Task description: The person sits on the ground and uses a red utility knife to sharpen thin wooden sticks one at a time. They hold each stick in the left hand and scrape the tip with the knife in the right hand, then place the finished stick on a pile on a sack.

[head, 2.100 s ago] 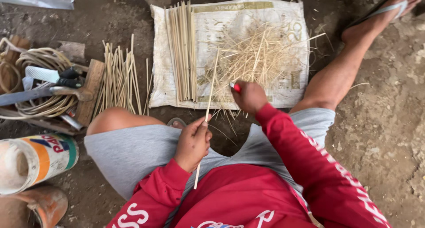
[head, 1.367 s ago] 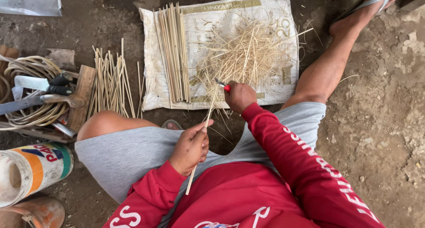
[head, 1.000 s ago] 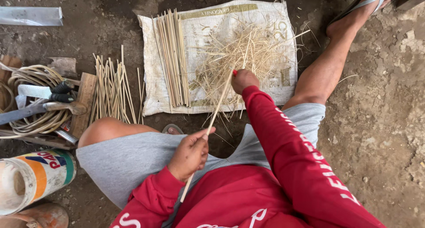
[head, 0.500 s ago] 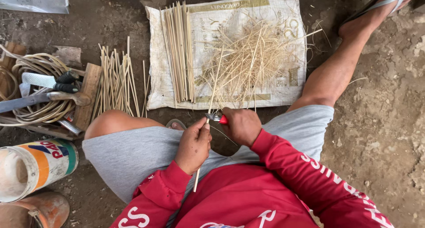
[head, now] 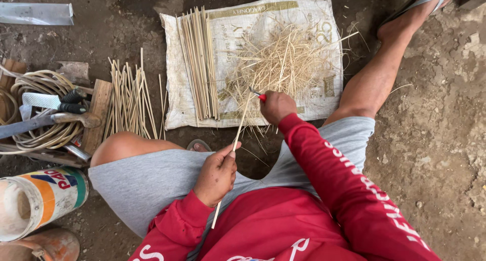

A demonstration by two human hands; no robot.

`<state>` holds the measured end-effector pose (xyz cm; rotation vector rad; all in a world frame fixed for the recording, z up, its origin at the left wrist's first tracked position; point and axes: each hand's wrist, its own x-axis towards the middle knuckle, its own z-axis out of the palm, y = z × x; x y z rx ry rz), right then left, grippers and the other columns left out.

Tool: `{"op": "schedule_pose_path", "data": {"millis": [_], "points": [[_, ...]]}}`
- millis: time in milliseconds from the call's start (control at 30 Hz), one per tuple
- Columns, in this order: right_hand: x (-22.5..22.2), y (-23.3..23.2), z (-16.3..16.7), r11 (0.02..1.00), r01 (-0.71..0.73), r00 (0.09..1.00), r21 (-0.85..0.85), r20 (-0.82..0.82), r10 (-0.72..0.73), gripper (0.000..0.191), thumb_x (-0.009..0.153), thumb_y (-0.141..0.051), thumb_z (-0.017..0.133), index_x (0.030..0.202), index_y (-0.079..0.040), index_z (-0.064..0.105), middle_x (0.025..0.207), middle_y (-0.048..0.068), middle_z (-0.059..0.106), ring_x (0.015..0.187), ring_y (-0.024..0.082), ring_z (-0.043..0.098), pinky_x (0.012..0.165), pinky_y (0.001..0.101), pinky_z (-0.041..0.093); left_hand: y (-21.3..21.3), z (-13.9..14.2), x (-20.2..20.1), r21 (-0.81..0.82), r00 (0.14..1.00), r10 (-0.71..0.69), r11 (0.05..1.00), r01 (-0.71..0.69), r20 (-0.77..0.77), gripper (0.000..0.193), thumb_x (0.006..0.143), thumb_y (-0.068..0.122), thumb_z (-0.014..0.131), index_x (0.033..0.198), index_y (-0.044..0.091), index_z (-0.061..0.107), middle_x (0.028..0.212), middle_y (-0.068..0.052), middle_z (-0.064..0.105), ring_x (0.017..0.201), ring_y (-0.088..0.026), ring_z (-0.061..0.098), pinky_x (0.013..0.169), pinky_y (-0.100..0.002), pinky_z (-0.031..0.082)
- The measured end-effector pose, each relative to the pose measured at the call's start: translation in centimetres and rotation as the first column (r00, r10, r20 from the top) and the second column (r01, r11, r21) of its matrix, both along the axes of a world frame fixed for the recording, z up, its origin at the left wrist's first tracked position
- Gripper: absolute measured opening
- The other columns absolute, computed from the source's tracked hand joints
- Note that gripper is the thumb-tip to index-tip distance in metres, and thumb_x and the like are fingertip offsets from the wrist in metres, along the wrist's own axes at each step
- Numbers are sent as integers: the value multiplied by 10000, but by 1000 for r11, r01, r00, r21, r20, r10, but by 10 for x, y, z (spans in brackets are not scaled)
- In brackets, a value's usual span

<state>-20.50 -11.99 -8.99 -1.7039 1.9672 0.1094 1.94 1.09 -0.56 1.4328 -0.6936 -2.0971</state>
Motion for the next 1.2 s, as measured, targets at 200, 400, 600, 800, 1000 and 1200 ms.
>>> {"op": "schedule_pose_path", "data": {"millis": [200,400,600,800,1000,1200], "points": [[-4,-25,8,998,-3,998,69,-58,7,438,1078,-417,413,1073,-84,698,821,145,701,764,293,703,737,493,570,-3,-9,-4,-10,998,-6,1000,7,64,410,1053,179,467,1443,113,575,620,45,409,447,-45,341,370,-232,299],[-20,-46,1,967,186,982,177,-74,-175,472,1082,-437,432,1069,-72,731,924,159,712,873,299,720,825,487,573,1,-4,1,-39,990,-70,996,76,119,409,1056,178,481,1446,113,585,609,40,409,450,-50,360,391,-240,329],[-47,-35,-2,912,337,650,235,642,-406,447,1058,-427,599,1032,-9,755,729,81,584,566,164,490,535,352,421,0,-3,-5,-301,948,-116,931,207,296,426,1034,146,512,1449,82,582,628,24,449,500,-56,395,455,-257,362],[-34,-24,20,823,421,130,383,872,-472,256,1030,-283,627,924,-50,647,676,2,594,446,80,429,416,266,346,4,6,-8,-433,907,-128,846,310,400,394,1027,151,548,1404,50,600,675,-4,572,582,-69,526,544,-259,468],[-31,-25,20,859,359,-30,365,924,-380,297,1062,-266,634,866,-43,617,635,12,537,443,90,417,433,275,338,-4,18,-7,-225,911,-211,926,302,355,405,1008,209,550,1390,80,593,784,-52,653,610,-145,623,540,-300,512],[-10,-7,32,877,344,-24,335,937,-348,239,1031,-250,624,934,-33,654,693,16,608,450,90,440,431,264,353,-29,27,1,-358,897,-148,880,312,417,432,1012,239,568,1404,59,543,969,-56,751,709,-123,755,598,-266,582]]}}
